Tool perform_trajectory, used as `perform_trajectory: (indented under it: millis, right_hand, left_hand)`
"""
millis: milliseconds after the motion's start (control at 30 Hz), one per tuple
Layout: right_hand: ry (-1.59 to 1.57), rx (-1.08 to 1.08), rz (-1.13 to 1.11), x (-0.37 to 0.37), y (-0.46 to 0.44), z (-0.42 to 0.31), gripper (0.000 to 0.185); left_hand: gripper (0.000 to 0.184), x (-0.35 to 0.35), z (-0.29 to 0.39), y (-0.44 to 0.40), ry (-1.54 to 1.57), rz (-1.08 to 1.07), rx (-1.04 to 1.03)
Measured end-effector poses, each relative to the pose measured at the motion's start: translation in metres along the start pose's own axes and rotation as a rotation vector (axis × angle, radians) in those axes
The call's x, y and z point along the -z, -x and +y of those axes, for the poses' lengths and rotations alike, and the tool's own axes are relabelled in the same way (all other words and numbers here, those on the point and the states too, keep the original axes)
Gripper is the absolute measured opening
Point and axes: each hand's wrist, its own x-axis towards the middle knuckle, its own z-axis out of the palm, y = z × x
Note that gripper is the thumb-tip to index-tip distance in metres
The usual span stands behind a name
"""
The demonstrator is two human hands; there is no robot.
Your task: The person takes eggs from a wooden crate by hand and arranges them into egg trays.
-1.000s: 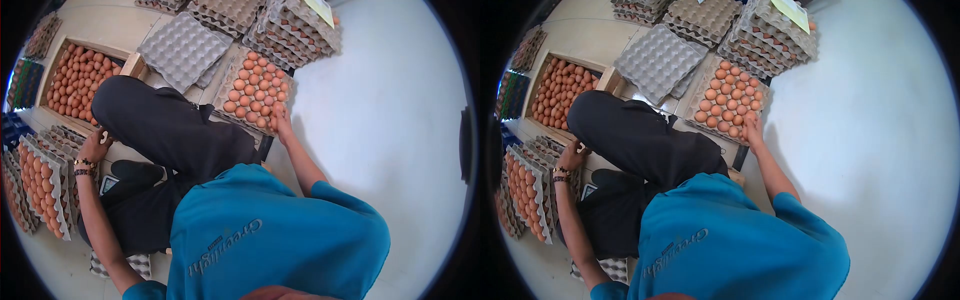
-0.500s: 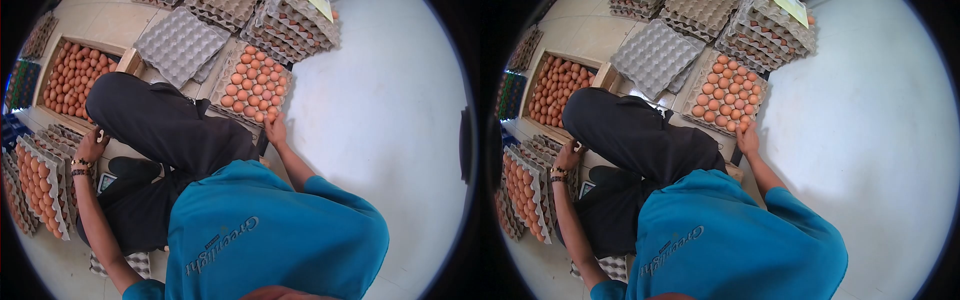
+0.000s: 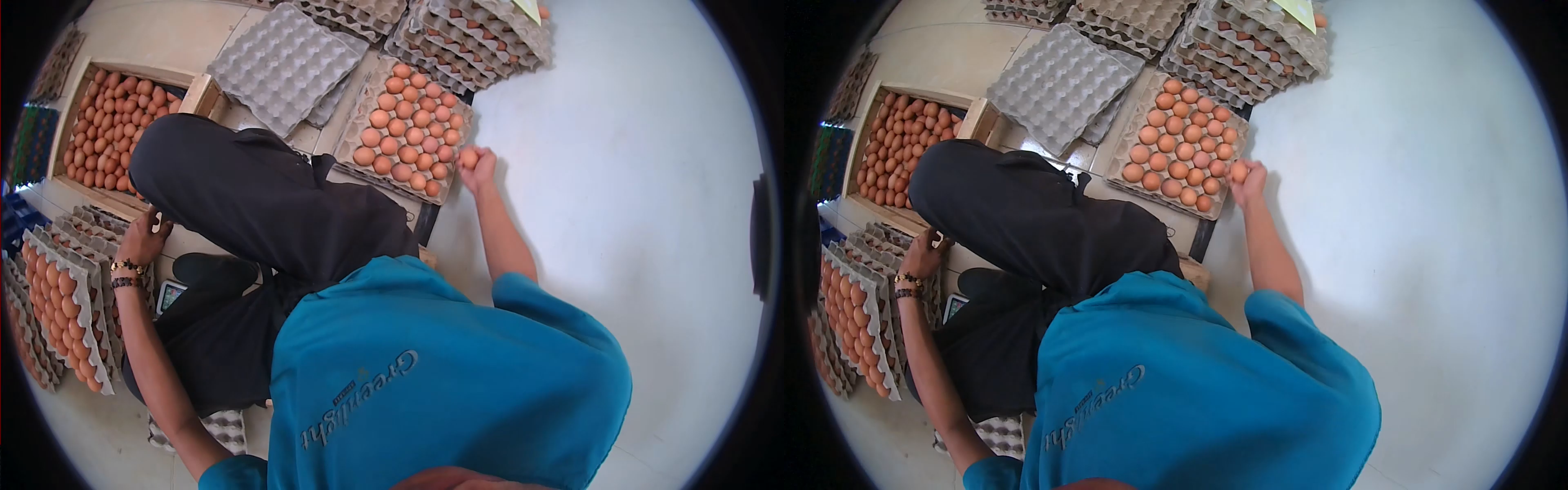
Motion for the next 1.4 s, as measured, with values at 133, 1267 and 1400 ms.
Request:
perform_trajectory:
  millis: [133, 1267, 1400]
  right_hand:
    - [0.274, 0.073, 0.036, -0.031, -0.051, -0.039, 0.025]
    - [1.325, 0.881, -0.845, -0.385, -0.024, 0.078, 0.032]
    - [1.876, 0.686, -0.441, -0.403, -0.044, 0.162, 0.089]
  left_hand:
    - [0.048, -0.002, -0.005, 0.0, -0.028, 0.032, 0.009]
    - [0.047, 0.015, 0.008, 0.008, -0.011, 0.109, -0.015]
    - [0.045, 0.013, 0.003, 0.015, -0.014, 0.131, 0.022]
